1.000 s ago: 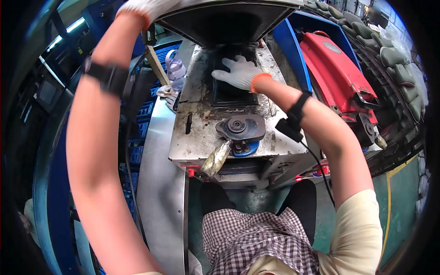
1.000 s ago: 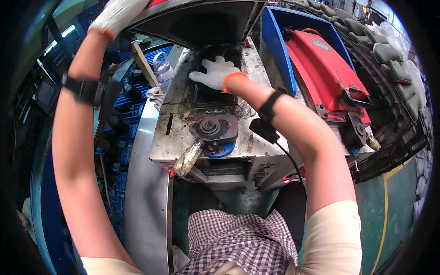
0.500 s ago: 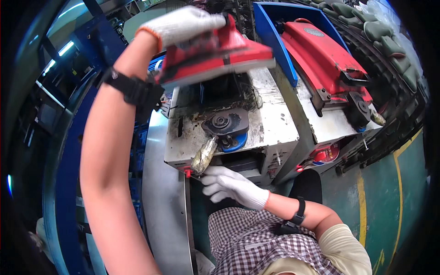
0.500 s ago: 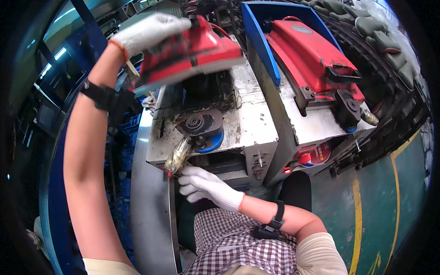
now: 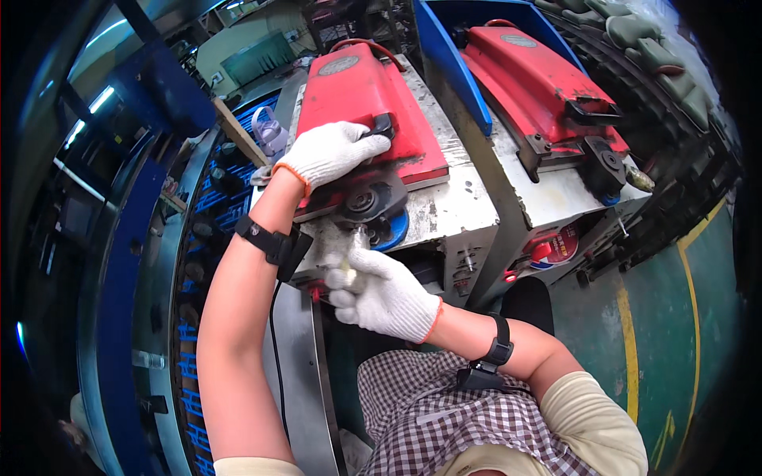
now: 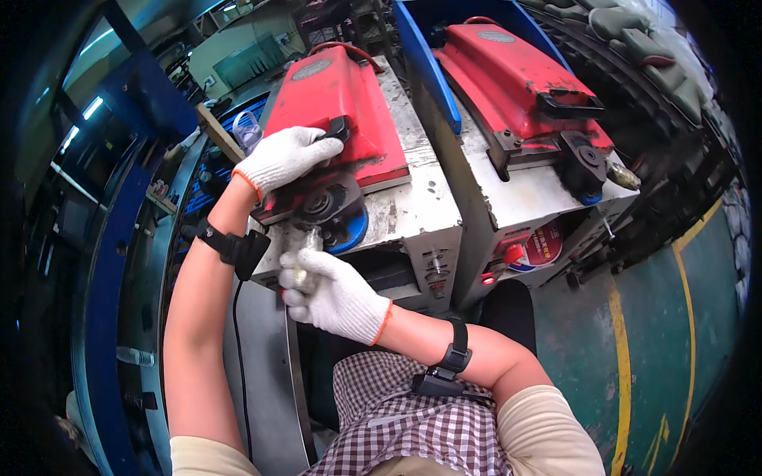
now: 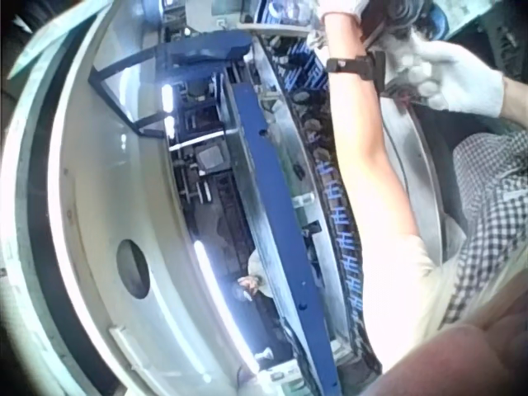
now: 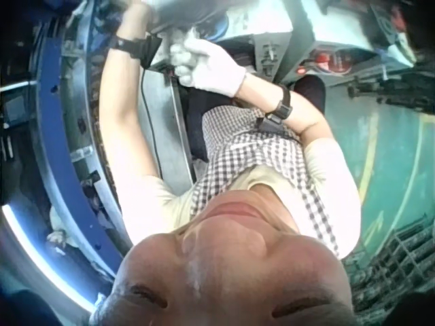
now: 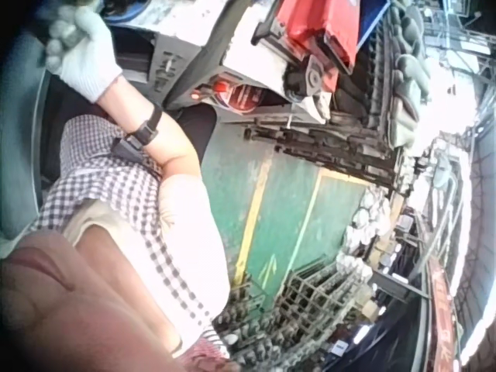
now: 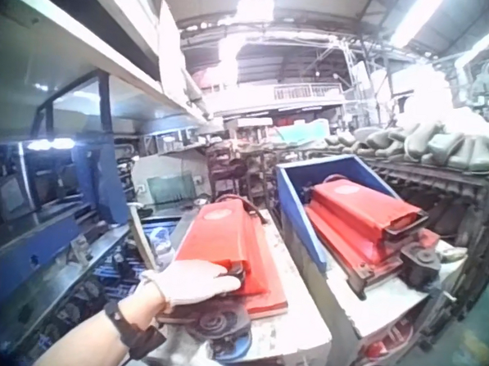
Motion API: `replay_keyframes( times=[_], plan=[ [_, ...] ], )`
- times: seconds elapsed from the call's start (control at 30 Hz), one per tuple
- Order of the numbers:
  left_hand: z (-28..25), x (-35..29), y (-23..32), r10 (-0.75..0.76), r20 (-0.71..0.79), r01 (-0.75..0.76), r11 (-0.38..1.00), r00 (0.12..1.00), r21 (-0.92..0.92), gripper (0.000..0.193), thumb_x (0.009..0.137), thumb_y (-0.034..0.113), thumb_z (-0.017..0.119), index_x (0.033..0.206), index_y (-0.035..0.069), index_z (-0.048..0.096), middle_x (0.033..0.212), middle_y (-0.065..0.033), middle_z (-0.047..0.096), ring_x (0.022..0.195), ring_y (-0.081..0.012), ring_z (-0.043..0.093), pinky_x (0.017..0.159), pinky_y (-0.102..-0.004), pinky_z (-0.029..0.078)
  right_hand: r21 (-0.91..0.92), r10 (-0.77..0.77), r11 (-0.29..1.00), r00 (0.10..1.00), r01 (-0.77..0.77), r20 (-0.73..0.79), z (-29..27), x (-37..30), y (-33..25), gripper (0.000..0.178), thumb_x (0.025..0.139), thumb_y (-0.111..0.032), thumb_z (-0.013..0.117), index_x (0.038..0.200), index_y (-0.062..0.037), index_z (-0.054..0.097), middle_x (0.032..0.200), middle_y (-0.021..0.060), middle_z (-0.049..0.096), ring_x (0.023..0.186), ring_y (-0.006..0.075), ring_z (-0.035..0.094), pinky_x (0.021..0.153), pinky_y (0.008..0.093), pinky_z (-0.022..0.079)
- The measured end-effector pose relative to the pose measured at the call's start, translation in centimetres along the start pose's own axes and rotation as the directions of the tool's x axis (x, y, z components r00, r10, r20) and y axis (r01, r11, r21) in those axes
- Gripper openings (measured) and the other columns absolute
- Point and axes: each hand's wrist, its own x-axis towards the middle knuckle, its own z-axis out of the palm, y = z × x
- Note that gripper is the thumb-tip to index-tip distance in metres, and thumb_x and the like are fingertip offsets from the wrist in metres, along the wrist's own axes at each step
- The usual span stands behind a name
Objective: Operating a shoe press machine to attach or shape soles.
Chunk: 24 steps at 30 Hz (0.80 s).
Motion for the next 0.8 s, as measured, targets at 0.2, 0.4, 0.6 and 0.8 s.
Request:
replay_keyframes(
  times=[0.2,0.4,0.6,0.8],
  plan=[
    [0.8,-0.5,0.6,0.106,-0.082,-0.101,0.992,0.991,0.07,0.057,0.099,0.058,0.055,0.117,0.008,0.076,0.114,-0.0206,0.075,0.11,-0.0391,0.07,0.096,-0.0445,0.052,-0.171,-0.289,0.949,0.949,0.266,-0.126,1.0,-9.9,-8.3,0.043,0.108,-0.042,0.059,0.137,-0.0101,0.057,0.107,0.0049,0.067,0.078,0.0131,0.063,0.071,0.03,0.056],
    [1.5,-0.6,-1.5,0.179,-0.195,-0.161,0.982,0.964,0.102,0.053,0.102,0.046,0.058,0.119,-0.002,0.072,0.106,-0.0283,0.073,0.105,-0.0441,0.07,0.091,-0.0471,0.051,-0.618,-0.658,-0.733,0.527,-0.283,0.538,5.5,-21.4,-19.6,0.034,0.1,-0.029,0.067,0.125,-0.0062,0.069,0.109,0.0121,0.073,0.094,0.0294,0.07,0.086,0.0437,0.056],
    [2.2,1.1,-1.9,0.171,-0.26,-0.125,0.975,0.95,0.185,0.058,0.102,0.043,0.061,0.126,-0.01,0.067,0.116,-0.0324,0.071,0.115,-0.0477,0.066,0.1,-0.0467,0.049,-0.474,-0.971,-0.13,0.014,-0.871,0.24,5.8,-33.2,-31.0,0.051,0.1,-0.052,0.047,0.11,-0.0145,0.08,0.111,0.0192,0.076,0.108,0.0394,0.071,0.097,0.0483,0.055],
    [2.4,0.9,-2.2,0.108,-0.236,-0.088,0.991,0.966,0.097,0.043,0.104,0.035,0.06,0.11,-0.008,0.064,0.098,-0.0258,0.068,0.091,-0.0398,0.063,0.086,-0.0429,0.048,-0.293,-0.982,-0.188,0.176,-0.937,0.066,6.8,-31.8,-33.2,0.052,0.098,-0.045,0.047,0.119,-0.0097,0.078,0.122,0.0203,0.075,0.117,0.0379,0.071,0.101,0.0472,0.054]
  ],
)
